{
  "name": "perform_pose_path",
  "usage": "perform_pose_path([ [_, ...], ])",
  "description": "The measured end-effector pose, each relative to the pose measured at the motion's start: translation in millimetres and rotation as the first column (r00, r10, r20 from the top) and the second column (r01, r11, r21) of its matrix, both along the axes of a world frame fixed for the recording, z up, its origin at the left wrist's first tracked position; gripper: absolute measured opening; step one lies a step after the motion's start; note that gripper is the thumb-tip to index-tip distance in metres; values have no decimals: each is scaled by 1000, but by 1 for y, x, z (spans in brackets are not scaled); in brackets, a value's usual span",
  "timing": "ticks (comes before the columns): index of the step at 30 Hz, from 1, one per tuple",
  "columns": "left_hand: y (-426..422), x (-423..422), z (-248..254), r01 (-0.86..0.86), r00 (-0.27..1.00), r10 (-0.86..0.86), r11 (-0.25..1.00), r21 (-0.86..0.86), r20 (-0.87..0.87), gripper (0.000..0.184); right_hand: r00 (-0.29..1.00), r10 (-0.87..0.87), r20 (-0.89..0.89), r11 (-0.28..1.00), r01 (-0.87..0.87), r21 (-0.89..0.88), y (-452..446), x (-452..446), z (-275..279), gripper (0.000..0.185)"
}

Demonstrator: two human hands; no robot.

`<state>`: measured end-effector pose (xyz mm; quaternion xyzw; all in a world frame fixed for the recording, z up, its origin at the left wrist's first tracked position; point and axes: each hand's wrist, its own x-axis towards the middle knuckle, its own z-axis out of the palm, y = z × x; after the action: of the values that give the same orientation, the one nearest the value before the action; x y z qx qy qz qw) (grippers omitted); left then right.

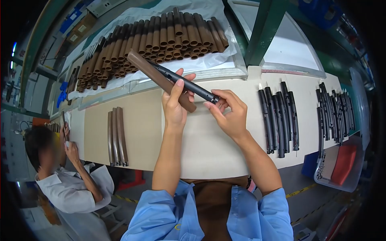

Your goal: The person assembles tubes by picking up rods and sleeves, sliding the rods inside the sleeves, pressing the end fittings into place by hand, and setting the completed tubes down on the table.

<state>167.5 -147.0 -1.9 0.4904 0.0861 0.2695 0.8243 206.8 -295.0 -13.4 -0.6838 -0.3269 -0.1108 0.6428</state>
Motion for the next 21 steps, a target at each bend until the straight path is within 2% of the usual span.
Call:
perform_pose_path([
  [6, 2, -1, 2, 16, 1000, -17, 999, 29, 22, 57, 1000, 19, -15, 1000, -19, 8, 1, 0, -7, 28],
  [7, 1, -1, 3, 18, 1000, -18, 999, 40, 22, 58, 997, 18, -72, 999, -15, 49, 2, -1, -9, 27],
  [10, -2, 0, 6, -136, 990, 136, 991, 5, -45, 61, 970, 28, -242, 981, 19, 191, 2, 0, -12, 25],
  [12, 8, 2, 12, -260, 964, 250, 956, -135, -91, 47, 932, 53, -358, 948, 67, 313, -2, 6, -9, 24],
  [14, 36, 2, 15, -333, 943, 309, 887, -320, -125, 38, 970, 9, -242, 944, 71, 322, -11, 9, -2, 24],
  [16, 60, 1, 28, -208, 965, 261, 845, -493, 41, 32, 986, 31, -165, 941, 27, 337, -17, 5, 6, 26],
  [19, 90, -8, 43, 136, 915, 168, 727, -673, 366, 32, 996, 84, -33, 929, -67, 364, -27, 5, 10, 26],
  [21, 100, -11, 51, 134, 896, 222, 691, -710, 385, 31, 993, 118, -5, 917, -107, 385, -32, 2, 13, 26],
])
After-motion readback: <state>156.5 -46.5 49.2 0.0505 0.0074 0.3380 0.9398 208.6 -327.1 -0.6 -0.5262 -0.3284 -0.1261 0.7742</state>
